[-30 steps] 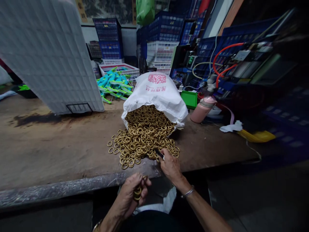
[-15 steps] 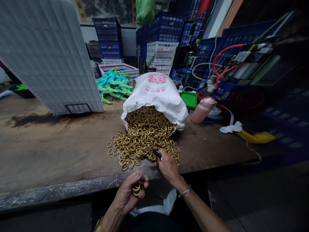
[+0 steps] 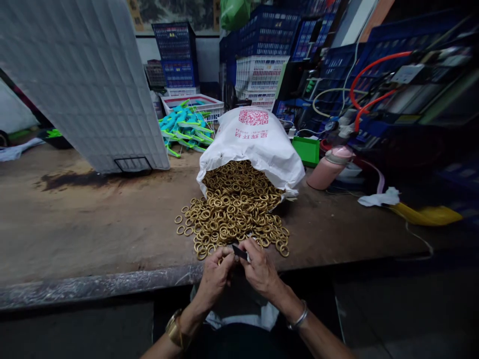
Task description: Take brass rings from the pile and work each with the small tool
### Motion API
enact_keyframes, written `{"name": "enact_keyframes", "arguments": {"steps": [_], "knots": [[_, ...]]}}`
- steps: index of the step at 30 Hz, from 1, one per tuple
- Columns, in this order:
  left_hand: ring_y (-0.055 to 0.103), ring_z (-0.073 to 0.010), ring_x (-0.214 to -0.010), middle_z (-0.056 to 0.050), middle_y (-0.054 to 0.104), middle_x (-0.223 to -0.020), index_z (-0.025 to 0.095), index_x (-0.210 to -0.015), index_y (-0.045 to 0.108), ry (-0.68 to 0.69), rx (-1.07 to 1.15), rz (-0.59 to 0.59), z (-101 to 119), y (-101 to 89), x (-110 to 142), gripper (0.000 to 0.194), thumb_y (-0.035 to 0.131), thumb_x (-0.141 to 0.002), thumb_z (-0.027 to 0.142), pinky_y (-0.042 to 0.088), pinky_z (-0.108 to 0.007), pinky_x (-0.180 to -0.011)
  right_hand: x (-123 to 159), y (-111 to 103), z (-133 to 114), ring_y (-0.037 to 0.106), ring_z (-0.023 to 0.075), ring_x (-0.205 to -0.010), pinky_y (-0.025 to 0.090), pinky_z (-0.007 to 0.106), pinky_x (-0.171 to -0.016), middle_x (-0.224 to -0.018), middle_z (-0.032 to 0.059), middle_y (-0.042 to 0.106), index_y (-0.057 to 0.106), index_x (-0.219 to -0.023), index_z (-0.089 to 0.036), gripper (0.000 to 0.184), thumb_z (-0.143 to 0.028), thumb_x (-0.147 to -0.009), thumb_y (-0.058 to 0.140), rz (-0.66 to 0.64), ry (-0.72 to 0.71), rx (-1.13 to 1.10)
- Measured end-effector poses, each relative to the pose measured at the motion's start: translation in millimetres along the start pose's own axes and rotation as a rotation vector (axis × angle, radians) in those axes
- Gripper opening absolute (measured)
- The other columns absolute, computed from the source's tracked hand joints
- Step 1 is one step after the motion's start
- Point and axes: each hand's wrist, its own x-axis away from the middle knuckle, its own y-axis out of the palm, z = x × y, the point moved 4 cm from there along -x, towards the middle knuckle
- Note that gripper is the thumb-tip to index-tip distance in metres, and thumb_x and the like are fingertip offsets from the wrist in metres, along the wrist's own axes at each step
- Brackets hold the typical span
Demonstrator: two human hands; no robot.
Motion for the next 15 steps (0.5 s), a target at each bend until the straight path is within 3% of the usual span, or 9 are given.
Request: {"name": "enact_keyframes", "arguments": {"steps": [2, 9, 12, 15], "knots": [[0.034, -0.0048, -0.037, 0.007, 0.041, -0.045, 0.015, -0.067, 0.053, -0.002, -0.010, 0.044, -1, -1.7, -1, 0.029, 0.056, -0.072, 0.044, 0.029, -0.015, -0.035, -2, 1, 0, 0.046, 0.0137, -0.069, 0.036, 0.025, -0.064, -0.074, 0.0008, 0.051, 0.046, -0.074, -0.020, 0.007, -0.017, -0.077, 0.041, 0.010, 0.062, -0.086], [0.039, -0.0059, -0.040, 0.005, 0.048, -0.048, 0.015, -0.064, 0.057, 0.057, -0.071, 0.108, 7, -3.0, 3, 0.025, 0.056, -0.072, 0.038, 0.031, -0.016, -0.039, 3, 20, 16, 0.034, 0.0071, -0.045, 0.029, 0.020, -0.046, -0.051, -0.0060, 0.041, 0.043, -0.064, -0.019, 0.032, -0.044, -0.083, 0.038, -0.130, 0.412, -0.578], [0.039, -0.0055, -0.040, 0.005, 0.048, -0.049, 0.015, -0.063, 0.057, 0.029, -0.070, 0.064, 7, -2.3, 4, 0.023, 0.055, -0.072, 0.036, 0.030, -0.016, -0.038, 5, 25, 20, 0.029, 0.0058, -0.042, 0.026, 0.019, -0.043, -0.049, -0.0069, 0.039, 0.042, -0.063, -0.018, 0.031, -0.043, -0.081, 0.040, -0.138, 0.454, -0.633], [0.038, -0.0048, -0.038, 0.005, 0.047, -0.050, 0.015, -0.066, 0.054, -0.052, -0.032, -0.010, 2, -3.0, 5, 0.024, 0.054, -0.073, 0.038, 0.028, -0.015, -0.035, 2, 22, 19, 0.036, 0.0071, -0.047, 0.031, 0.020, -0.049, -0.051, -0.0064, 0.042, 0.044, -0.064, -0.018, 0.023, -0.036, -0.078, 0.045, -0.104, 0.398, -0.545]]}}
